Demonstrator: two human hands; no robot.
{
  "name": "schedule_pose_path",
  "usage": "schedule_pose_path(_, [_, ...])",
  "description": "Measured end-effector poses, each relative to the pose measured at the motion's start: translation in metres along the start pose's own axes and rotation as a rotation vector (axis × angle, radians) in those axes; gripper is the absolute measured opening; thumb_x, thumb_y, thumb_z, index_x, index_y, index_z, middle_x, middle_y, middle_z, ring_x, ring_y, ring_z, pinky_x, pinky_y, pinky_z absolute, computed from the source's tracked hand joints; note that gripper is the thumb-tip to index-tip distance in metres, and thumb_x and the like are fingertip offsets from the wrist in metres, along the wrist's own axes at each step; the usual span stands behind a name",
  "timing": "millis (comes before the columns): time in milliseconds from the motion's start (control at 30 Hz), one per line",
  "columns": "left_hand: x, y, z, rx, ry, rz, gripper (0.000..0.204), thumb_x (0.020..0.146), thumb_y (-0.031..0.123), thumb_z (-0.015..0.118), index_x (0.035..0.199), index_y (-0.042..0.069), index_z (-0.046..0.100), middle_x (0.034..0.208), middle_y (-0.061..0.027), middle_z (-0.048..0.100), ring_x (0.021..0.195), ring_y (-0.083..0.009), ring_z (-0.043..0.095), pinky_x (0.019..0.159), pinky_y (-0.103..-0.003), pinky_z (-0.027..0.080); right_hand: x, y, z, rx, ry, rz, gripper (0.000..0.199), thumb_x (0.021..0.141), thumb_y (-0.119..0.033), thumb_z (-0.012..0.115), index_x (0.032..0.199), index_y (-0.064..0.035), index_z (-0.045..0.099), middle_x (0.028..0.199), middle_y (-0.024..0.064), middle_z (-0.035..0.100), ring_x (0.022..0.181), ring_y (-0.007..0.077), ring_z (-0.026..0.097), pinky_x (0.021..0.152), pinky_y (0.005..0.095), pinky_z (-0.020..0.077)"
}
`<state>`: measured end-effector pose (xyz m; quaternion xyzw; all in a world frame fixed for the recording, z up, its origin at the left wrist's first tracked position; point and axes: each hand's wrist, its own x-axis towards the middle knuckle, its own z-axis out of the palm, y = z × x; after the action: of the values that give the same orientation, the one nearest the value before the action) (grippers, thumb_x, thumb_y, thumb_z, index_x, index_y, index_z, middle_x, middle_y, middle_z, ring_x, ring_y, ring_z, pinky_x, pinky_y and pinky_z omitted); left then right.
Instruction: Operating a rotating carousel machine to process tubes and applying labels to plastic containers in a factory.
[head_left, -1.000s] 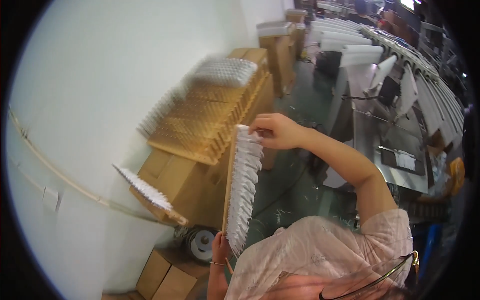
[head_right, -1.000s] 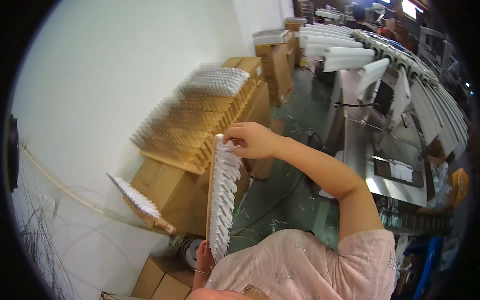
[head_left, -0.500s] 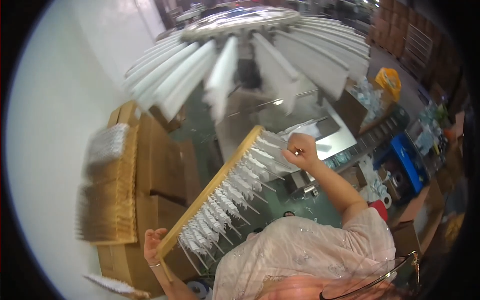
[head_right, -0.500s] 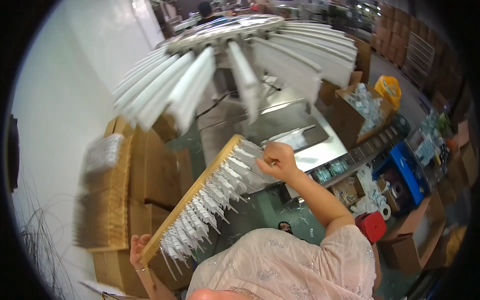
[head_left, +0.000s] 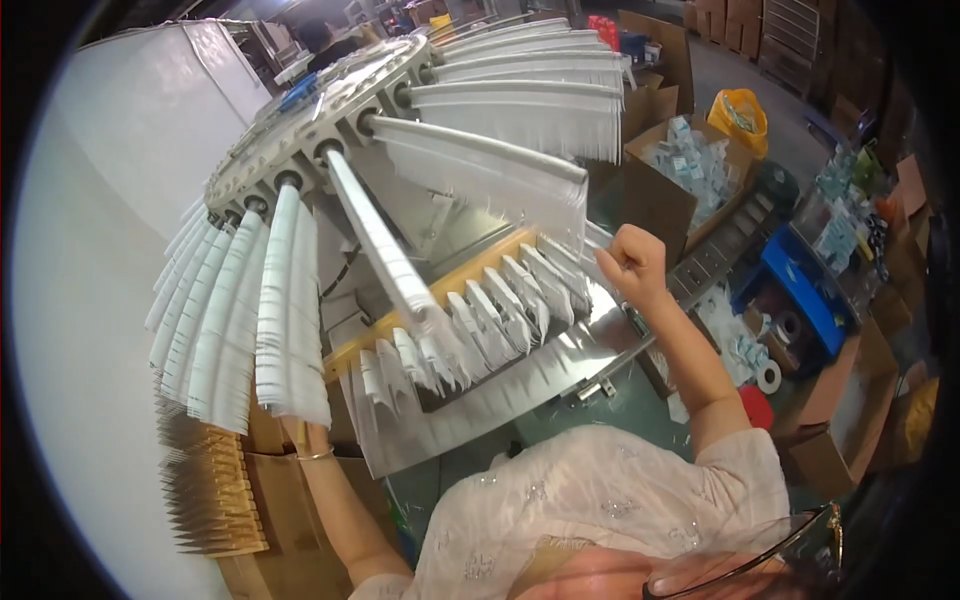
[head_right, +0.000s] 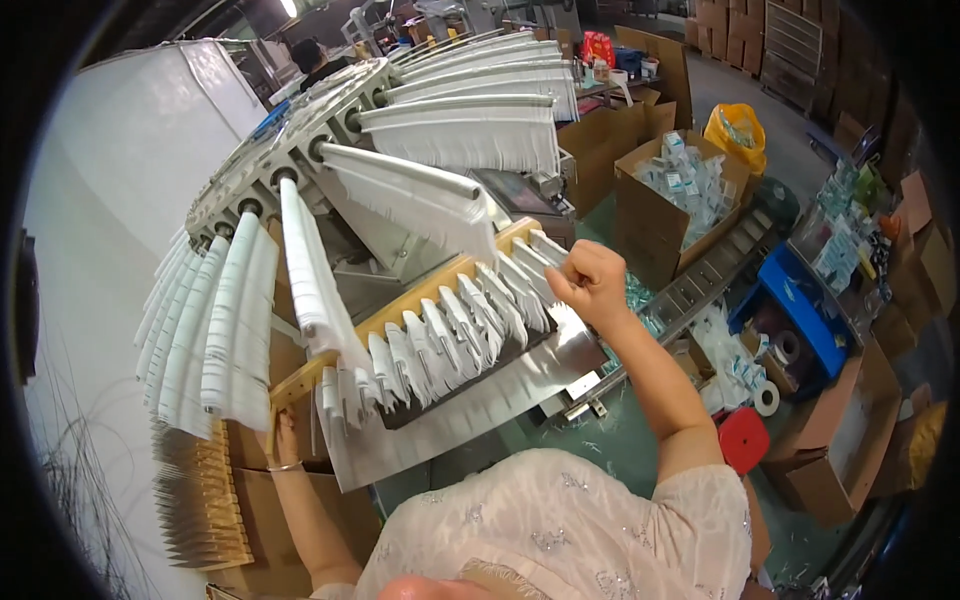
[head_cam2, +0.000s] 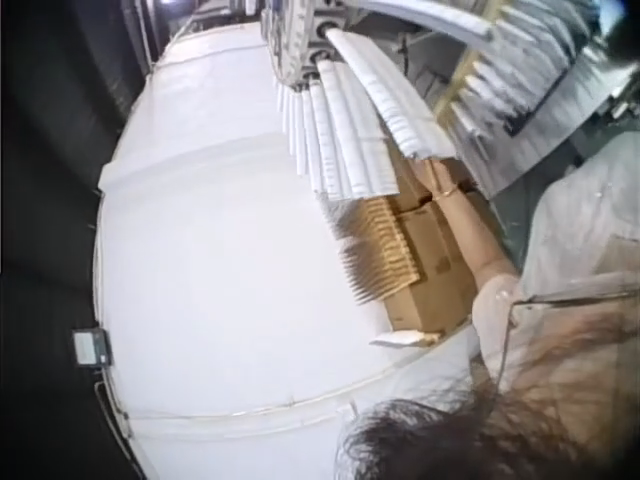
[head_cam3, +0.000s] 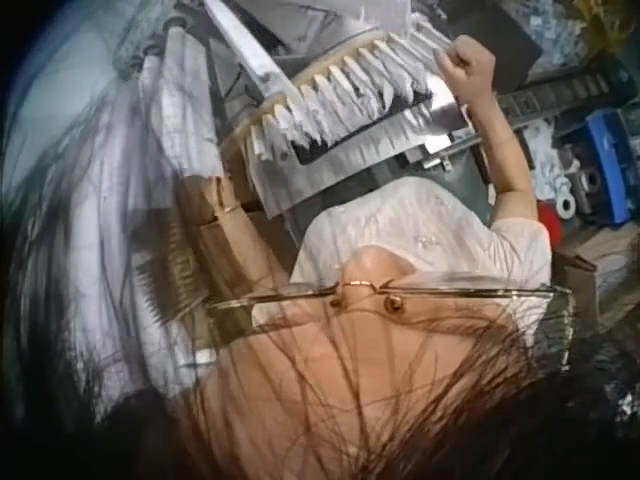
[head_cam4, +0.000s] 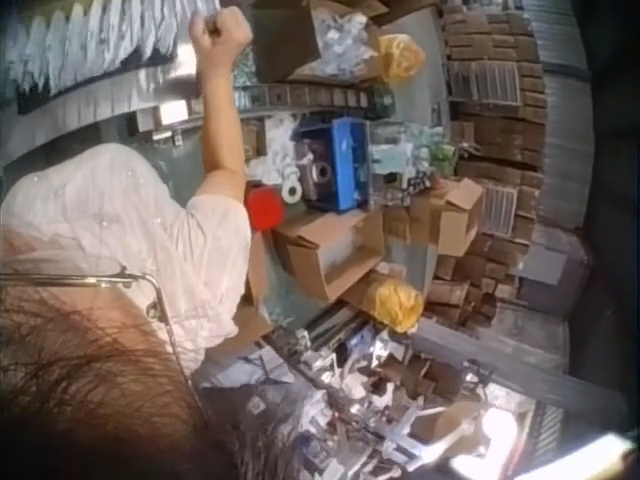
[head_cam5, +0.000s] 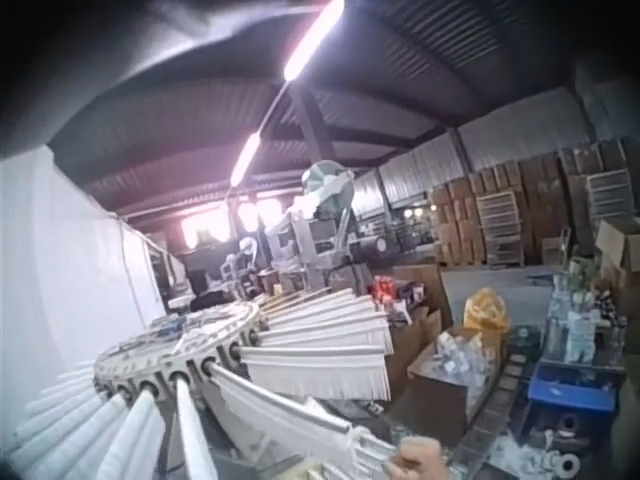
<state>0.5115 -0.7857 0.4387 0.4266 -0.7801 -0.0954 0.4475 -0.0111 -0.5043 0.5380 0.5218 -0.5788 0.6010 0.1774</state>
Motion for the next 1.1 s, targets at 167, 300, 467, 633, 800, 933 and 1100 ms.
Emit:
schedule_pose_path(167, [0.034, 0.097, 0.027, -1.111, 0.166, -0.396, 0.029, 0.09, 0.021, 0.044, 0.11, 0.001, 0.047, 0.092, -0.01, 0.055, 0.069, -0.0189, 0.053, 0.057, -0.024, 0.046, 0.004, 0.016, -0.007, -0.006, -0.015, -0.049, 0.03, 0.06, -0.002, 0.063, 0.051, -0.0034, 0.035, 0.051, 0.0051, 0.034, 0.045, 0.0165, 0.034, 0.043, 0.0284, 0.0246])
schedule_pose_path(300, [0.026, 0.038, 0.006, -0.933, 0.058, -0.588, 0.038, 0.089, 0.027, 0.043, 0.118, 0.002, 0.042, 0.107, -0.0131, 0.052, 0.086, -0.0225, 0.053, 0.071, -0.028, 0.048, 0.002, 0.017, -0.005, 0.041, 0.019, -0.029, 0.028, 0.061, 0.001, 0.062, 0.051, -0.0036, 0.036, 0.051, 0.0035, 0.034, 0.046, 0.0129, 0.033, 0.043, 0.0268, 0.0236])
schedule_pose_path(467, [0.036, 0.027, 0.013, -0.878, -0.145, -0.512, 0.04, 0.089, 0.026, 0.043, 0.12, 0.002, 0.042, 0.111, -0.0147, 0.051, 0.094, -0.0258, 0.053, 0.079, -0.033, 0.047, 0.007, 0.007, -0.01, 0.054, 0.056, -0.038, 0.029, 0.061, 0.001, 0.062, 0.052, -0.0034, 0.036, 0.052, 0.0021, 0.034, 0.047, 0.0113, 0.033, 0.043, 0.0256, 0.0229])
schedule_pose_path(633, [0.068, 0.046, 0.02, -1.28, -0.273, -0.479, 0.037, 0.087, 0.021, 0.044, 0.119, 0.002, 0.044, 0.108, -0.0152, 0.052, 0.095, -0.0289, 0.052, 0.083, -0.037, 0.044, 0.039, 0.002, -0.001, 0.034, 0.061, -0.093, 0.029, 0.063, -0.001, 0.063, 0.054, -0.0026, 0.036, 0.053, 0.0023, 0.034, 0.046, 0.0118, 0.031, 0.043, 0.026, 0.0231])
schedule_pose_path(800, [0.091, 0.06, 0.024, -1.604, -0.403, -0.422, 0.035, 0.086, 0.018, 0.045, 0.118, 0.002, 0.046, 0.107, -0.0157, 0.053, 0.095, -0.0313, 0.051, 0.086, -0.041, 0.042, 0.05, 0.014, 0.008, -0.013, -0.02, 0.089, 0.03, 0.064, -0.003, 0.063, 0.053, -0.0024, 0.035, 0.051, 0.0026, 0.033, 0.048, 0.0093, 0.031, 0.043, 0.0251, 0.0242])
schedule_pose_path(933, [0.085, 0.055, 0.018, -1.504, -0.166, -0.718, 0.037, 0.088, 0.022, 0.045, 0.116, -0.002, 0.045, 0.108, -0.0151, 0.053, 0.098, -0.03, 0.051, 0.086, -0.04, 0.043, 0.028, 0.016, 0.007, 0.037, -0.098, 0.064, 0.034, 0.063, -0.009, 0.07, 0.053, -0.0023, 0.037, 0.051, 0.0043, 0.033, 0.046, 0.0131, 0.032, 0.042, 0.0266, 0.0256])
schedule_pose_path(1100, [0.063, 0.078, 0.018, -0.956, -0.109, -0.29, 0.035, 0.087, 0.025, 0.049, 0.111, 0.0, 0.05, 0.104, -0.0166, 0.055, 0.091, -0.0287, 0.055, 0.075, -0.04, 0.047, 0.008, 0.012, 0.009, 0.053, -0.07, 0.091, 0.033, 0.062, -0.005, 0.068, 0.054, -0.003, 0.036, 0.054, 0.0035, 0.032, 0.047, 0.0126, 0.03, 0.043, 0.0258, 0.0236])
